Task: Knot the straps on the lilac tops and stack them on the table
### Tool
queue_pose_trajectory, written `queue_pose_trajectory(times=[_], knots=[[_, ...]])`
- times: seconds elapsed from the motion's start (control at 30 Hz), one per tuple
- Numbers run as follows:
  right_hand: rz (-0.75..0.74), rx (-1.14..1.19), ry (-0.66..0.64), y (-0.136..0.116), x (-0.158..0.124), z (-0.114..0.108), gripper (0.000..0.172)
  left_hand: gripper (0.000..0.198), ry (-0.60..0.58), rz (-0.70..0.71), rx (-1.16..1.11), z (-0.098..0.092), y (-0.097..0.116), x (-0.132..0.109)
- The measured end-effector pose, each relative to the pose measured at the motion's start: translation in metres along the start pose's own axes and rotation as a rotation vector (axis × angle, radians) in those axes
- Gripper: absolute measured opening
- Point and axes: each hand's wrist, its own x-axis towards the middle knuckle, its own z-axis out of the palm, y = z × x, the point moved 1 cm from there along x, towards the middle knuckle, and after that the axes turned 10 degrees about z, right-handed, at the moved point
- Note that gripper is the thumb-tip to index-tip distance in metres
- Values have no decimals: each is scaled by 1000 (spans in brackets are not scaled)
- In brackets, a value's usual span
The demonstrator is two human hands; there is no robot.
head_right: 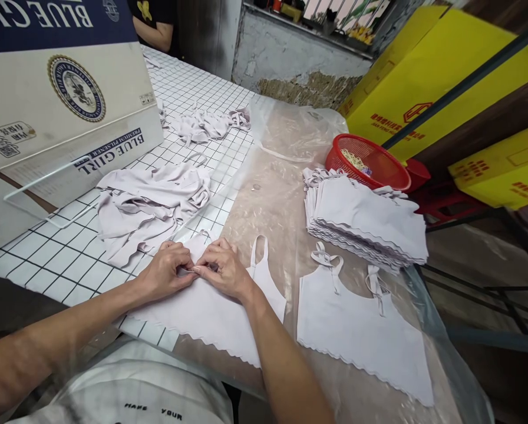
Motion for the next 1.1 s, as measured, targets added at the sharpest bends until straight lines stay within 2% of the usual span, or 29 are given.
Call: queue_pose_trajectory(times=[0.1,0.27,0.83,1.1], knots=[[4,-18,8,-1,-1,1,23,11,-7,-8,0,0,0,0],[-9,-46,0,-1,-1,-1,18,11,6,-7,-20,1,-2,0],[-114,-190,-2,3,-1,-4,17,14,-15,-4,-34,0,-4,-1],[-166,-358,-8,-2,-2,-8,21,15,-79,0,-53,-4,-3,0]])
